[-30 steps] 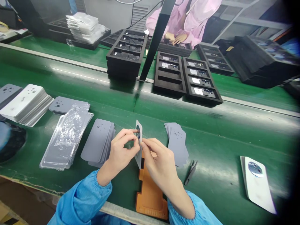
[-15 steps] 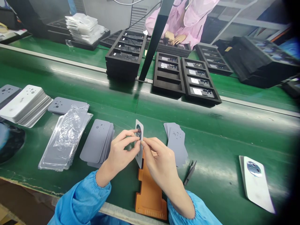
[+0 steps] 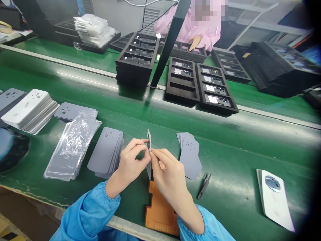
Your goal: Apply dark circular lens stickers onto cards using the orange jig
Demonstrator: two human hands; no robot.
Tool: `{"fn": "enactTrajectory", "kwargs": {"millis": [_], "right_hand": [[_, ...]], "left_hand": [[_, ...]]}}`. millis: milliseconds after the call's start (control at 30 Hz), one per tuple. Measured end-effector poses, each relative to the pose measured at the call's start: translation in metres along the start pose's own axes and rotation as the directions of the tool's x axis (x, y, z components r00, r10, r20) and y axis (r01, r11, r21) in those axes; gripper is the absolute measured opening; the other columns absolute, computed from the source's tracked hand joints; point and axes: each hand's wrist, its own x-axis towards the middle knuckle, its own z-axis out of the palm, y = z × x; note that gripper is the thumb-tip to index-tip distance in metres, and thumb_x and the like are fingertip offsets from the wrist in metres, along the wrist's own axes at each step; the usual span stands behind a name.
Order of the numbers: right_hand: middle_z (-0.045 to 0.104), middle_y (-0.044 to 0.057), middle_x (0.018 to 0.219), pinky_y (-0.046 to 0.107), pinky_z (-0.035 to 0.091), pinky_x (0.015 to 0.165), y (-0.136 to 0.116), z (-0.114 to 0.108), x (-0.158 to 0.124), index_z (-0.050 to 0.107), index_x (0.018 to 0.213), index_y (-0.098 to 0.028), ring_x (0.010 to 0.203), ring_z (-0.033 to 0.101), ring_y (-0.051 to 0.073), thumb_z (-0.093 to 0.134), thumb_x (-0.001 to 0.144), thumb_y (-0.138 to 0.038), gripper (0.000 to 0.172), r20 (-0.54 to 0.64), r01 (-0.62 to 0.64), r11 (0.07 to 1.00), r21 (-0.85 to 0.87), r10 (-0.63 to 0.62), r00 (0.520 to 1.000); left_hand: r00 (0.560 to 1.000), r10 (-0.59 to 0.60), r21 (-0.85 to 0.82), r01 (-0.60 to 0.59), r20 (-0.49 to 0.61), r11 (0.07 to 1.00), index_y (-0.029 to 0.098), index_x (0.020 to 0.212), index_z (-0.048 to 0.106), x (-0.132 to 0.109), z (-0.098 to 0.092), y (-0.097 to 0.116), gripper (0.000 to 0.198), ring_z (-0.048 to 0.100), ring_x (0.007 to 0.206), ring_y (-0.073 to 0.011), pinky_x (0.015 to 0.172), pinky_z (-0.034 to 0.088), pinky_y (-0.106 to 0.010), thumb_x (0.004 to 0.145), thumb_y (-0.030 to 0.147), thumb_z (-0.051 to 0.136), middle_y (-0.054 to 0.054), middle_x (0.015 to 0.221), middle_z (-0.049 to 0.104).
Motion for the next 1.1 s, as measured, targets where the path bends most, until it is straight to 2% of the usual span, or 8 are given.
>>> {"fn": "enactTrajectory", "kwargs": {"millis": [200, 433, 667, 767, 933, 1100], "right_hand": [[0.073, 0.004, 0.091, 0.026, 0.054, 0.073, -0.001, -0.004, 0.001, 0.07, 0.099, -0.021, 0.08, 0.07, 0.016, 0.049, 0.099, -0.015, 0.022, 0.01, -0.053, 0.998, 0.038, 0.052, 0.999], [0.072, 0.005, 0.093, 0.029, 0.051, 0.072, 0.003, -0.004, -0.001, 0.071, 0.1, -0.022, 0.08, 0.067, 0.017, 0.049, 0.101, -0.021, 0.022, 0.05, -0.127, 0.989, 0.071, 0.124, 0.991], [0.072, 0.003, 0.09, 0.027, 0.05, 0.071, 0.003, -0.008, 0.0, 0.072, 0.099, -0.023, 0.079, 0.067, 0.016, 0.051, 0.1, -0.021, 0.021, 0.046, -0.122, 0.989, 0.085, 0.118, 0.992], [0.072, 0.004, 0.092, 0.028, 0.052, 0.074, 0.005, -0.012, 0.001, 0.072, 0.101, -0.022, 0.081, 0.067, 0.017, 0.051, 0.101, -0.022, 0.022, 0.031, -0.125, 0.987, 0.096, 0.123, 0.992], [0.073, 0.006, 0.095, 0.028, 0.056, 0.077, 0.009, -0.016, 0.003, 0.073, 0.105, -0.024, 0.084, 0.068, 0.018, 0.05, 0.101, -0.024, 0.024, 0.034, -0.144, 0.982, 0.122, 0.14, 0.989], [0.073, 0.005, 0.094, 0.028, 0.055, 0.076, 0.007, -0.015, 0.004, 0.073, 0.104, -0.024, 0.084, 0.068, 0.018, 0.05, 0.101, -0.022, 0.023, 0.031, -0.113, 0.988, 0.106, 0.11, 0.993]], "left_hand": [[0.991, -0.132, -0.127, 0.131, -0.001, 0.983, 0.018, 0.08, 0.064, 0.001, 0.001, 0.001, 0.015, 0.073, 0.1, -0.0201, 0.07, 0.061, -0.021, 0.084, 0.005, 0.06, -0.004, 0.09, 0.063], [0.979, -0.204, -0.188, 0.205, 0.022, 0.961, 0.018, 0.078, 0.065, 0.004, -0.001, 0.004, 0.014, 0.073, 0.101, -0.0206, 0.069, 0.063, -0.021, 0.083, 0.005, 0.061, -0.004, 0.089, 0.063], [0.962, -0.27, -0.263, 0.273, 0.05, 0.925, 0.018, 0.078, 0.066, 0.002, 0.001, 0.002, 0.013, 0.072, 0.104, -0.0219, 0.068, 0.063, -0.021, 0.086, 0.008, 0.062, -0.005, 0.09, 0.063], [0.97, -0.231, -0.26, 0.242, 0.073, 0.935, 0.017, 0.081, 0.069, 0.004, -0.001, 0.001, 0.013, 0.073, 0.106, -0.0232, 0.071, 0.063, -0.023, 0.088, 0.009, 0.063, -0.005, 0.089, 0.063], [0.996, -0.076, -0.16, 0.084, 0.056, 0.984, 0.019, 0.087, 0.073, 0.007, -0.002, 0.001, 0.015, 0.073, 0.107, -0.0245, 0.089, 0.06, -0.033, 0.09, 0.008, 0.062, -0.005, 0.088, 0.065], [1.0, -0.021, -0.116, 0.023, 0.023, 0.993, 0.019, 0.093, 0.074, 0.004, 0.001, 0.0, 0.015, 0.073, 0.105, -0.0242, 0.088, 0.061, -0.034, 0.088, 0.009, 0.066, -0.004, 0.088, 0.066]]}}
